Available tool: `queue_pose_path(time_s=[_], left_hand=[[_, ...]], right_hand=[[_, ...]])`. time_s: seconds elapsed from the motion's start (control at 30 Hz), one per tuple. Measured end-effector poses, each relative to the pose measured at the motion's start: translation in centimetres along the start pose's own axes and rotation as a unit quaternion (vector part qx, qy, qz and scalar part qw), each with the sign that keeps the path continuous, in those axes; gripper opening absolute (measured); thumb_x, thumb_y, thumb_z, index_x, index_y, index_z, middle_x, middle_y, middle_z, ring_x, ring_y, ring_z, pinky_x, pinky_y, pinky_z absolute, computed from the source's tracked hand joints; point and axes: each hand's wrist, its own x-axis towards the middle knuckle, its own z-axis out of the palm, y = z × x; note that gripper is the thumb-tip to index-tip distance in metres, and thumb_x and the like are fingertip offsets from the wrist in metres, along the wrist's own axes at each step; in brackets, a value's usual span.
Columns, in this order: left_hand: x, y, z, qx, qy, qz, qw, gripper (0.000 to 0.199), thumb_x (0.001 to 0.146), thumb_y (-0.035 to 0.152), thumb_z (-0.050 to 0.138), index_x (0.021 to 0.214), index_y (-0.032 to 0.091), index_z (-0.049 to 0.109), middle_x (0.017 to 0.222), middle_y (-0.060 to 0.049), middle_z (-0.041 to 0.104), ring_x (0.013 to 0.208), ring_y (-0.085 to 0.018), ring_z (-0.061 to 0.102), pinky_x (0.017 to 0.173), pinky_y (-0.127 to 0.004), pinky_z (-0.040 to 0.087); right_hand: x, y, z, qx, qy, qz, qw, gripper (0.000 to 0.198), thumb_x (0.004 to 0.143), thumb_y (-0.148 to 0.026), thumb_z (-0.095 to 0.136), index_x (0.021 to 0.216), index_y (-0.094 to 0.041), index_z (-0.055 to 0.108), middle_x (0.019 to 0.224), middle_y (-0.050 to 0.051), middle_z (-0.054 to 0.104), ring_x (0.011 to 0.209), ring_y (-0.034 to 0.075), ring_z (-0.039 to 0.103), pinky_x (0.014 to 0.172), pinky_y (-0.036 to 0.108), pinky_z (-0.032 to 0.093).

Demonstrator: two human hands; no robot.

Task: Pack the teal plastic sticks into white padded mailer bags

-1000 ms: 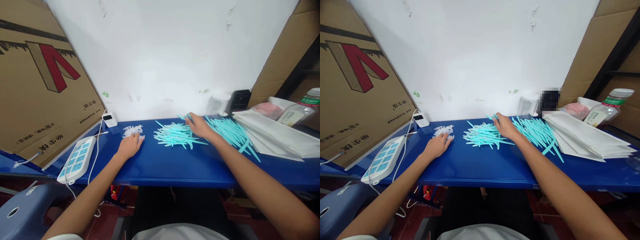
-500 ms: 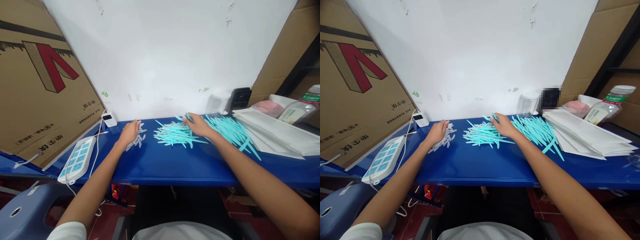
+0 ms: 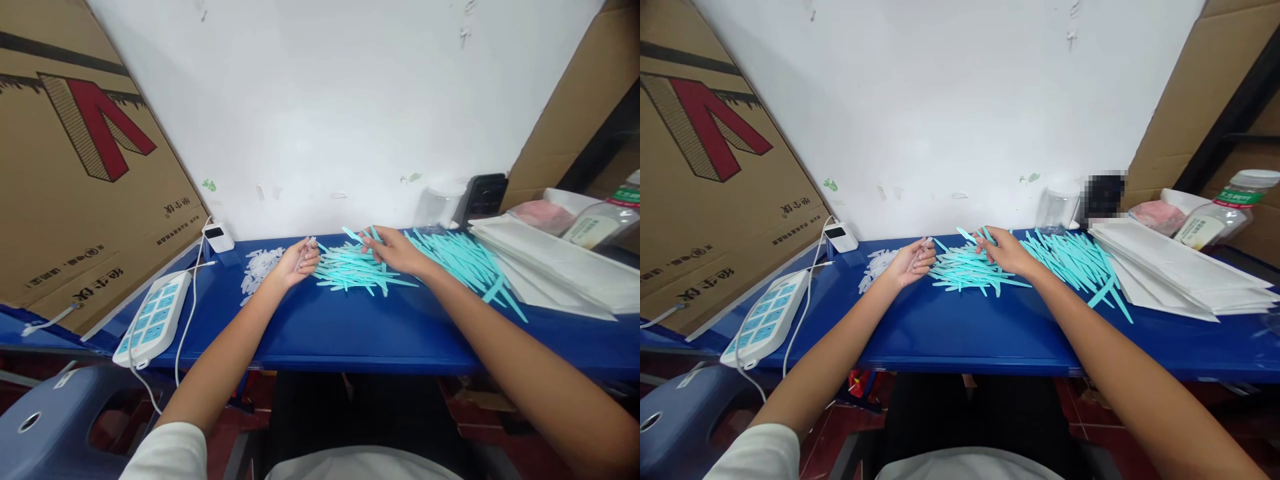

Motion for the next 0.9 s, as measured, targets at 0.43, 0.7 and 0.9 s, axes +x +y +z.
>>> queue_pose_path(time_s=[0.43, 0.7, 0.9], left_hand=[[0.5, -1.5, -0.3, 0.165, 0.013, 0.065, 0.984, 0.03, 0.091, 0.035, 0.075, 0.107, 0.014, 0.063, 0.07, 0.007, 0.039, 0.042, -0.003, 0.028, 0.034, -0.013, 0.018], [0.0, -1.9, 0.7, 0.344, 0.02, 0.107, 0.933, 0.045, 0.09, 0.054, 0.072, 0.11, 0.014, 0.067, 0.066, 0.007, 0.04, 0.042, -0.002, 0.02, 0.039, -0.016, 0.014], [-0.1, -1.9, 0.9, 0.348, 0.034, 0.088, 0.933, 0.046, 0.092, 0.059, 0.067, 0.105, 0.015, 0.064, 0.06, 0.009, 0.031, 0.042, -0.005, 0.021, 0.038, -0.016, 0.015]], right_hand=[[-0.1, -0.3, 0.5, -0.05, -0.016, -0.001, 0.999, 0.042, 0.099, -0.056, 0.049, 0.084, -0.019, 0.061, 0.09, 0.006, 0.071, 0.058, 0.013, 0.052, 0.059, 0.029, 0.043], [-0.2, -0.5, -0.1, -0.051, -0.031, -0.005, 0.998, 0.045, 0.095, -0.06, 0.056, 0.081, -0.017, 0.066, 0.078, 0.004, 0.068, 0.055, 0.012, 0.05, 0.053, 0.027, 0.043], [-0.3, -0.3, -0.1, -0.037, -0.036, -0.011, 0.999, 0.042, 0.091, -0.057, 0.06, 0.084, -0.017, 0.071, 0.092, 0.007, 0.074, 0.055, 0.012, 0.053, 0.05, 0.028, 0.046]])
